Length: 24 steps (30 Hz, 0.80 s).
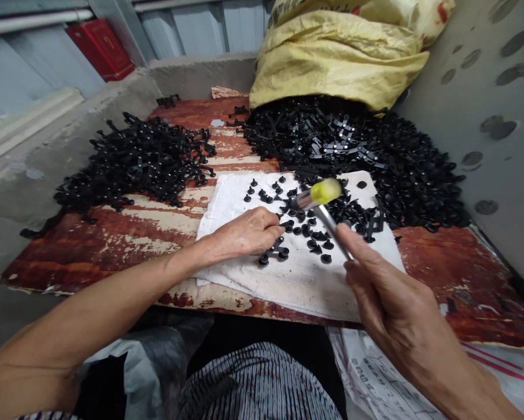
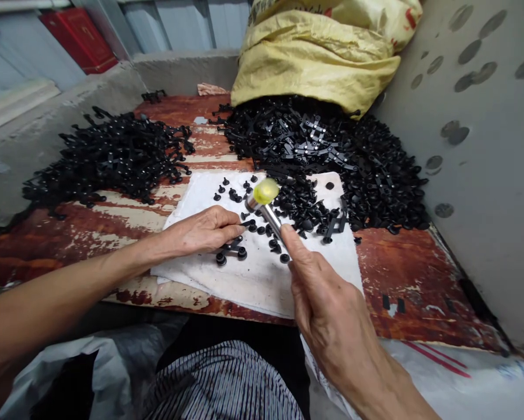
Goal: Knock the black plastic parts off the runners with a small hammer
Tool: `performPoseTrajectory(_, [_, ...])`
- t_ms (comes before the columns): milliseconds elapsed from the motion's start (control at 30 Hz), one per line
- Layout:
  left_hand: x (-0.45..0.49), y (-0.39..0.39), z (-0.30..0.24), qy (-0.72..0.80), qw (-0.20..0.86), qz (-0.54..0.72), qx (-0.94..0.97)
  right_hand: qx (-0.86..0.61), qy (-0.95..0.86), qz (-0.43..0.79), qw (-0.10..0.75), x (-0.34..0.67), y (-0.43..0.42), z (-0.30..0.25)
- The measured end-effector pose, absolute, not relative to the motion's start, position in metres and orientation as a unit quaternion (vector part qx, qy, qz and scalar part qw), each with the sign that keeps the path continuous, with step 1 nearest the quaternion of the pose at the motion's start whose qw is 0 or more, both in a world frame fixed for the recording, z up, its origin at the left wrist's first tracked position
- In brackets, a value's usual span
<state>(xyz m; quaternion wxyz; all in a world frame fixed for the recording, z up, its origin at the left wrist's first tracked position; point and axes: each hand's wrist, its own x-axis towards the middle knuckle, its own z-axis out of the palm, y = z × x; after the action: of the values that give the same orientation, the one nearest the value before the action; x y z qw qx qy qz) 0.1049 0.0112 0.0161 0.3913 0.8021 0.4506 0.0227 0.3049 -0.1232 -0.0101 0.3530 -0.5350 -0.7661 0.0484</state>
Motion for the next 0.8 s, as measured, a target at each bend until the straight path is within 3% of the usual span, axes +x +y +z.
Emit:
performPoseTrajectory(100, [0.104,0.014,0.016,0.438,0.401,0.024,0.804,-0.54,-0.771,0.079,0.329,0.308,-0.121,-0.022])
performPoseTrajectory(333, [0.108,0.015,0.02,0.449,0.387,0.01,0.806,-0.53,-0.751,0.073,0.387,0.306,-0.121,-0.016])
performPoseTrajectory(800, [0.104,0.036,0.028,0.345,0.349,-0.049,0.87,-0.543,-0.761,0.093,0.343,0.308,-0.122,-0.019])
